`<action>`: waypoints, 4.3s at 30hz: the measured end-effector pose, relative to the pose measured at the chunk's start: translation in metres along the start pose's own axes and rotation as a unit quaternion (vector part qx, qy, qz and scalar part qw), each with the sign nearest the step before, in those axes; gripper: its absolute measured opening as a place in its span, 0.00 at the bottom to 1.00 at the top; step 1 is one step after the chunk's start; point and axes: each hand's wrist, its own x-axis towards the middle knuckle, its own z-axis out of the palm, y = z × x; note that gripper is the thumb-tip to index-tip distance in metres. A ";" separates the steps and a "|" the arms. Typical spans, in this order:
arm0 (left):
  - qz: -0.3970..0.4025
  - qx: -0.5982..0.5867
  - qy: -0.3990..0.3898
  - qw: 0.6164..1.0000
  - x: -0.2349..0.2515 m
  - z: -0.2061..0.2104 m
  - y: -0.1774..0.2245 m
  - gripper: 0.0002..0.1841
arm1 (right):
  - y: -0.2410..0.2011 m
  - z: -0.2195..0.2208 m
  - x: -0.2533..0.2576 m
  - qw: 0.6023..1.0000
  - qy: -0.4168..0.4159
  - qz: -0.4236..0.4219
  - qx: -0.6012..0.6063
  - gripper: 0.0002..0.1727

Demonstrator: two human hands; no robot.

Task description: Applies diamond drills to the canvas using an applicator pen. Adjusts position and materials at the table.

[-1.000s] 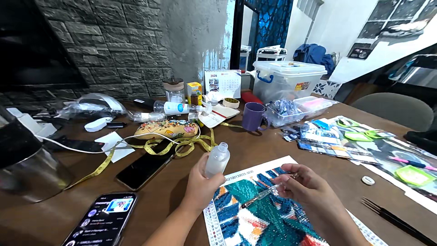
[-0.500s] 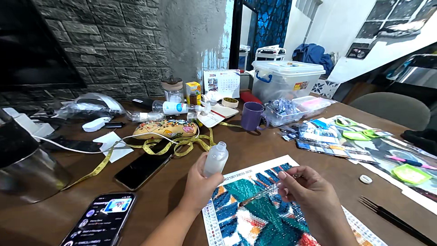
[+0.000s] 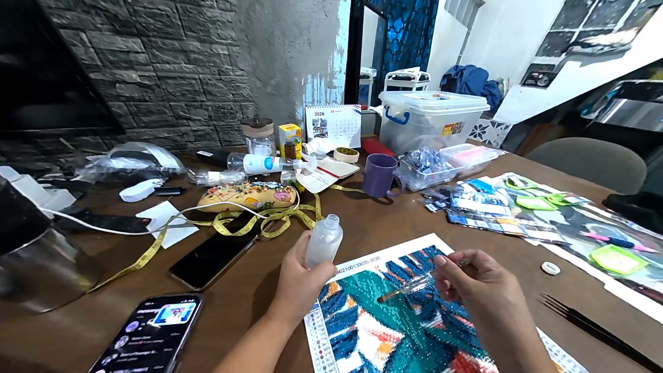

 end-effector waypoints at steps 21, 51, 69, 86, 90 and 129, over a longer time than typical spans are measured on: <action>-0.005 0.008 0.006 1.000 0.000 0.000 0.000 0.27 | 0.001 -0.004 0.003 0.999 0.010 -0.020 -0.029 0.05; -0.009 0.006 0.006 1.000 0.001 -0.001 0.000 0.28 | -0.002 0.020 -0.025 0.995 -0.094 -0.044 -0.001 0.06; -0.013 -0.013 0.006 1.000 0.001 0.000 0.001 0.26 | -0.006 0.012 -0.023 0.996 -0.083 -0.025 0.009 0.06; -0.015 0.000 0.004 1.000 0.000 -0.001 0.001 0.27 | -0.005 0.010 -0.017 0.998 -0.057 0.006 -0.008 0.06; -0.017 -0.006 0.004 1.000 0.001 -0.001 0.001 0.26 | -0.005 0.006 -0.014 0.999 -0.043 0.000 -0.017 0.07; -0.022 -0.009 0.012 1.000 0.000 0.000 0.002 0.27 | -0.007 -0.004 -0.011 0.998 -0.055 -0.002 -0.031 0.07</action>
